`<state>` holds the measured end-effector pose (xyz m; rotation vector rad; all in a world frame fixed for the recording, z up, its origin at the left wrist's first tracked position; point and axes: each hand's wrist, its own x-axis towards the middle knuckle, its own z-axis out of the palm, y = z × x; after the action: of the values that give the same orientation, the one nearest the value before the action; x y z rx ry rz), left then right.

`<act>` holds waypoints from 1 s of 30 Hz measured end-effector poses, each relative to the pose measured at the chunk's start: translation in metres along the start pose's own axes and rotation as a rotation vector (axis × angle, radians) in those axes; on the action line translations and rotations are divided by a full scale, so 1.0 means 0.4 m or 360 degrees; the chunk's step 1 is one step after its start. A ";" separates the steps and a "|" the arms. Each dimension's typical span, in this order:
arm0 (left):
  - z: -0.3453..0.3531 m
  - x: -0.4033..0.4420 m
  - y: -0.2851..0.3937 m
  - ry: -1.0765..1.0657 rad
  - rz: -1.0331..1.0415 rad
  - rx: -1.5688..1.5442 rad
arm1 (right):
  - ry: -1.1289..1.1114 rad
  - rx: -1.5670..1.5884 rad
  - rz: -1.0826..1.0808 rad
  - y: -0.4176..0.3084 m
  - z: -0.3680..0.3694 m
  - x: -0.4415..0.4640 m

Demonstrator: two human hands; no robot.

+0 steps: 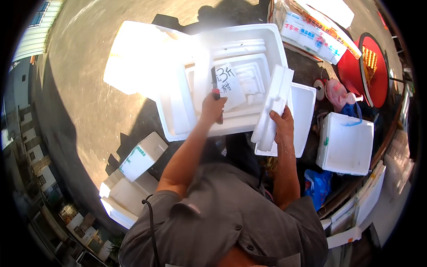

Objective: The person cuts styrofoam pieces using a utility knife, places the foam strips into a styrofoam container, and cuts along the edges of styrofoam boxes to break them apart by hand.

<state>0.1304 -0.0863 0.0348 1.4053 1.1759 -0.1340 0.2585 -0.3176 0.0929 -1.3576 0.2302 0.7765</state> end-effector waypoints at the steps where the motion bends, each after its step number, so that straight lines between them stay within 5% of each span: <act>1: -0.001 0.036 0.017 0.0215 -0.0013 0.0053 | 0.0004 -0.0026 0.0012 -0.003 -0.002 -0.005; 3: 0.005 0.169 -0.035 0.0592 0.0194 0.0253 | 0.0025 -0.0094 0.0055 0.000 -0.022 -0.027; 5: 0.000 0.231 -0.020 0.0809 0.0065 0.0354 | 0.0045 -0.0093 0.0068 0.014 -0.042 -0.041; 8: -0.021 0.321 -0.063 0.0859 -0.0047 0.0520 | 0.0104 -0.0086 0.0030 0.046 -0.084 -0.058; 18: -0.017 0.215 0.058 0.0556 -0.0159 0.0748 | 0.0146 -0.0022 0.0153 0.049 -0.121 -0.058; 21: -0.034 0.161 0.131 0.0127 -0.0232 0.0634 | 0.0123 0.0028 0.0130 0.045 -0.114 -0.048; 24: -0.007 0.146 0.128 0.0052 -0.0127 0.0896 | 0.0088 0.0041 0.0120 0.057 -0.120 -0.030; 30: -0.020 0.277 0.015 -0.0218 -0.0493 0.0464 | 0.0119 0.0063 0.0129 0.068 -0.137 -0.030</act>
<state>0.1830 -0.0177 -0.0354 1.4293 1.2889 -0.6316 0.2484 -0.3728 0.0655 -1.3473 0.3596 0.7857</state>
